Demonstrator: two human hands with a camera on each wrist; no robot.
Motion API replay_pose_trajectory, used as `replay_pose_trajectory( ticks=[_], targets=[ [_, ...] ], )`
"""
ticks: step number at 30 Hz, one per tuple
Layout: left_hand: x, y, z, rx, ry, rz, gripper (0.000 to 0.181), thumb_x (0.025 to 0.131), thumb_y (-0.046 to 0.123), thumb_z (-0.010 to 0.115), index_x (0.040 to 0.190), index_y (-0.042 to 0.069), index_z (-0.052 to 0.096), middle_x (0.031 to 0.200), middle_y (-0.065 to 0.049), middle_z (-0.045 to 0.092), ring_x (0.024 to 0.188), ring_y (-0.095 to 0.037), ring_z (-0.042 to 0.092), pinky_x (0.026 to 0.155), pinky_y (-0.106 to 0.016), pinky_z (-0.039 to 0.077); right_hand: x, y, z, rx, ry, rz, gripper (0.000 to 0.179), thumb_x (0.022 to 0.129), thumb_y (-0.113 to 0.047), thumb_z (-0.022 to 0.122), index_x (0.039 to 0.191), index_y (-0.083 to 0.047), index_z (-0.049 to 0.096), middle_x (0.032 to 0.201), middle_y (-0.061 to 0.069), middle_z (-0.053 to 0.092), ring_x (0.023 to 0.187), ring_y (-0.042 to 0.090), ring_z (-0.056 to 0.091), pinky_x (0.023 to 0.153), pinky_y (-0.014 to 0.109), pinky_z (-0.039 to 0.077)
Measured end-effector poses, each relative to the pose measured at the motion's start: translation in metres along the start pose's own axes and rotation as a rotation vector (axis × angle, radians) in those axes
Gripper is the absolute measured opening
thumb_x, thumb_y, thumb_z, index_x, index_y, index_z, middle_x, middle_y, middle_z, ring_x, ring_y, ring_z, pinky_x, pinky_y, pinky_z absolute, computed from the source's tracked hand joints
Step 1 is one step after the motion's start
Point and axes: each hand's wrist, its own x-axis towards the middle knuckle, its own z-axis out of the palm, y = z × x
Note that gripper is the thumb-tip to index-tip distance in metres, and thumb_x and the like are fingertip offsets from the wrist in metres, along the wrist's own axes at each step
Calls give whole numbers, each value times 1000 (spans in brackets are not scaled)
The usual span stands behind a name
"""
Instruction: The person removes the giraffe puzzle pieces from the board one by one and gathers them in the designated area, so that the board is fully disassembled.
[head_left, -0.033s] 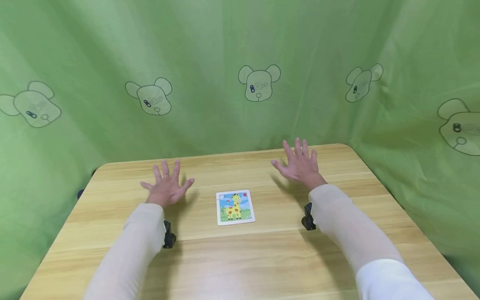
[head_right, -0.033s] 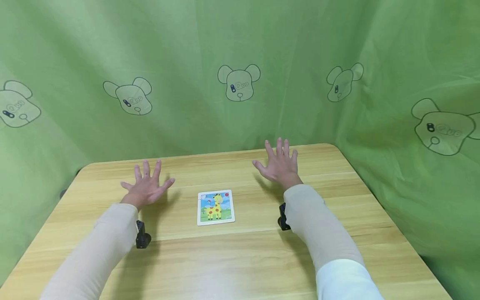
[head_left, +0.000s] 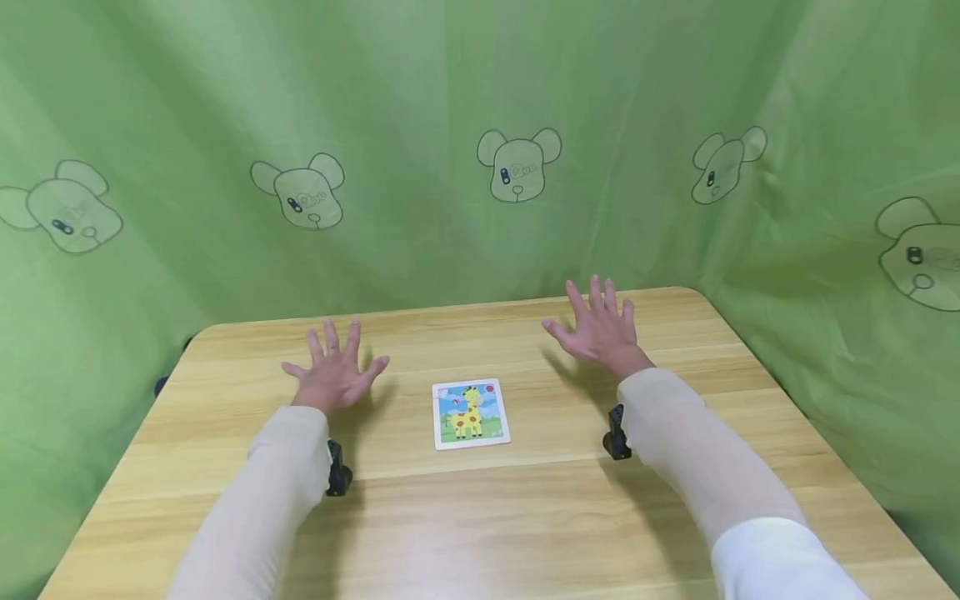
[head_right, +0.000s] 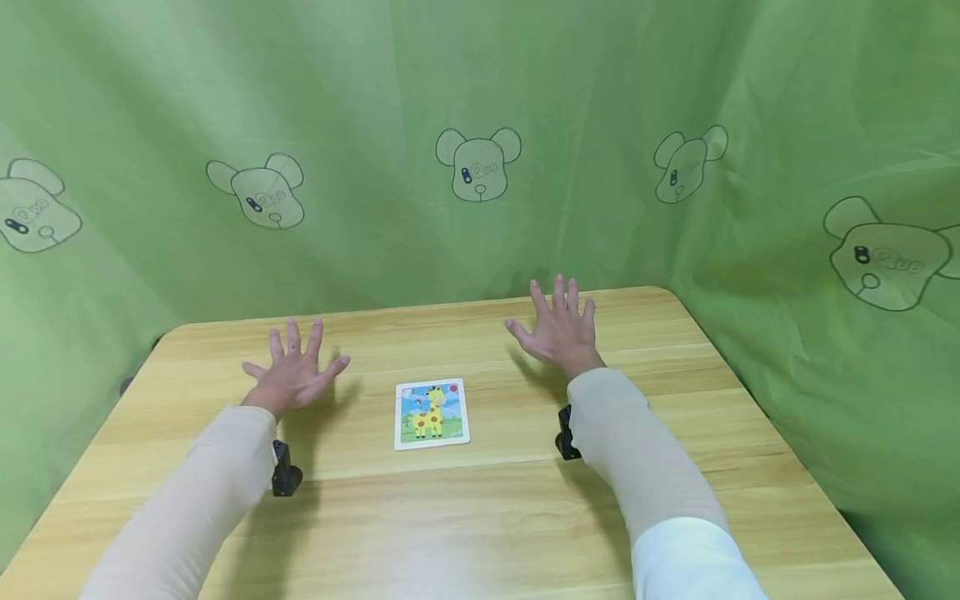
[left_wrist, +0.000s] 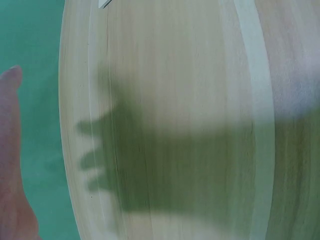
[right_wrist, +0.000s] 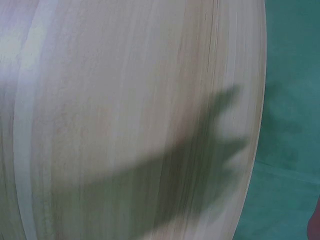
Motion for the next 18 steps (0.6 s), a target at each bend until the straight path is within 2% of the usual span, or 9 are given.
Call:
replay_pose_trajectory(
  ticks=[5,12,18],
  targets=[
    [-3,1,1,11,-3,7,94,84,79,16,151,20,-10,152,-24,-22,136,-50,-18,83,-86,-6,-1,-1,0,0,-4,3,88,89,-70,29,153,-15,6,155,26,-6,141,46,-8,107,68,-6],
    [-8,4,8,51,-31,15,88,90,67,34,152,18,-5,153,-24,-20,137,-50,-17,84,-86,-3,-1,-2,1,7,-14,8,88,89,-71,27,153,-15,5,155,27,-7,141,47,-8,107,68,-5],
    [-9,9,16,76,-10,51,85,91,62,36,153,17,-1,153,-26,-15,137,-52,-12,84,-86,-1,-2,-2,1,29,-16,16,88,88,-71,26,153,-15,5,154,27,-7,140,47,-8,107,68,-6]
  ],
)
